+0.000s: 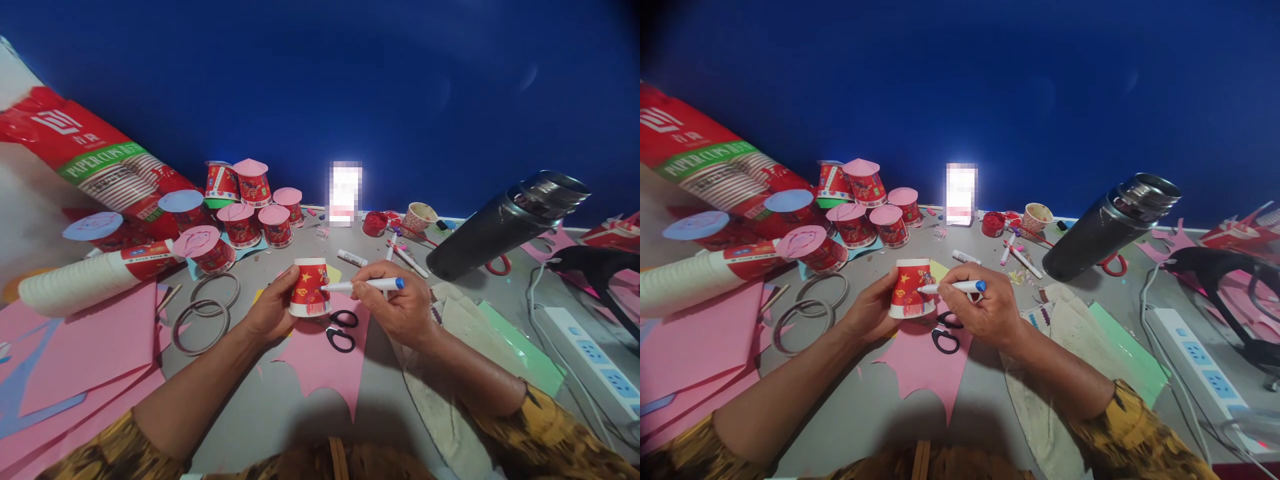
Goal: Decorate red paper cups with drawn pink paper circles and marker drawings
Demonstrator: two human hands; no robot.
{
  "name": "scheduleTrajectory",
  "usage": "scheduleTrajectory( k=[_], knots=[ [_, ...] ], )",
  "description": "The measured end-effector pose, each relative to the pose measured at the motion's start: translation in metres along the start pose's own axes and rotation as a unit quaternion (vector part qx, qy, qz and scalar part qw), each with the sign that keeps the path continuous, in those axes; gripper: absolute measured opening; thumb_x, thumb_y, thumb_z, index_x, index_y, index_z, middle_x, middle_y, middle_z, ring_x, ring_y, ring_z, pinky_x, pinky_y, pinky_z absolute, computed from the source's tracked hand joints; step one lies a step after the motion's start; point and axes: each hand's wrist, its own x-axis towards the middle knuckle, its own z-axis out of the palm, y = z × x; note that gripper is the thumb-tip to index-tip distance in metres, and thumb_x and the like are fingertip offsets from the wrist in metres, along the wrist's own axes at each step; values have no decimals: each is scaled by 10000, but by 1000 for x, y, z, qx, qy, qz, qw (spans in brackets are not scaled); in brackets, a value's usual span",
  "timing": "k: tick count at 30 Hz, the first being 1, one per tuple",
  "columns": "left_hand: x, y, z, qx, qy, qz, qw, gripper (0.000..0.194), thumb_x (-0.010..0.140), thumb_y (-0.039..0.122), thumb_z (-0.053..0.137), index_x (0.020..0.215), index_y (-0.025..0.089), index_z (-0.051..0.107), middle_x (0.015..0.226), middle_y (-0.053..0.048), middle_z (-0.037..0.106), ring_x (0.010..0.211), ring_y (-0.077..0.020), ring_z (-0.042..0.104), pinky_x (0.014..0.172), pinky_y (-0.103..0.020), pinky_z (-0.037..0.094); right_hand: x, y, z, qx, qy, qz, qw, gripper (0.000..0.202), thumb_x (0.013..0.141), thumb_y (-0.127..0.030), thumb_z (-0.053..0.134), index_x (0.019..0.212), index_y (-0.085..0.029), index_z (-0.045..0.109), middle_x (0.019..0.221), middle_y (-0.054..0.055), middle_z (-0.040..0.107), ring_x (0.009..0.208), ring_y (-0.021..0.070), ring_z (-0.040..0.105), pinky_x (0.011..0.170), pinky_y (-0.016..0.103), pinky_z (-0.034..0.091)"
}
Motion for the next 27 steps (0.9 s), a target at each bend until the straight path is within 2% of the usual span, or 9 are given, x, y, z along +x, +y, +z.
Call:
scheduleTrajectory(
  k=[7, 13, 19, 27],
  knots=[
    [0, 1, 1, 0, 8, -2, 1000, 409, 964, 408, 635, 1193, 76, 701, 1045, -192, 776, 833, -329, 769, 734, -526, 654, 1, -1, -2, -17, -8, -8, 1000, 130, 894, -179, 641, 781, -210, 697, 741, -13, 739, 552, 102, 634, 501, 200, 483],
    [-1, 1, 2, -4, 3, -1, 1000, 410, 964, 386, 649, 1232, 77, 687, 1056, -180, 778, 851, -298, 770, 810, -504, 653, 2, 0, -2, -34, -14, -18, 999, 140, 907, -206, 638, 785, -212, 707, 737, 6, 749, 572, 121, 651, 530, 213, 505],
    [-1, -1, -1, -8, -8, 0, 1000, 453, 939, 375, 706, 1309, 121, 648, 1139, -173, 771, 968, -307, 773, 824, -474, 656, 2, 1, -1, -31, -9, -29, 999, 136, 902, -198, 642, 783, -218, 704, 740, 3, 753, 583, 130, 660, 547, 227, 511],
    [-2, -2, 2, 18, -28, 31, 999, 368, 888, 353, 773, 1175, 134, 703, 1066, -129, 780, 947, -268, 765, 871, -421, 637, 2, 0, 1, -24, -8, -61, 998, 147, 910, -178, 637, 783, -219, 698, 720, -1, 755, 613, 134, 683, 609, 232, 533]
  ],
)
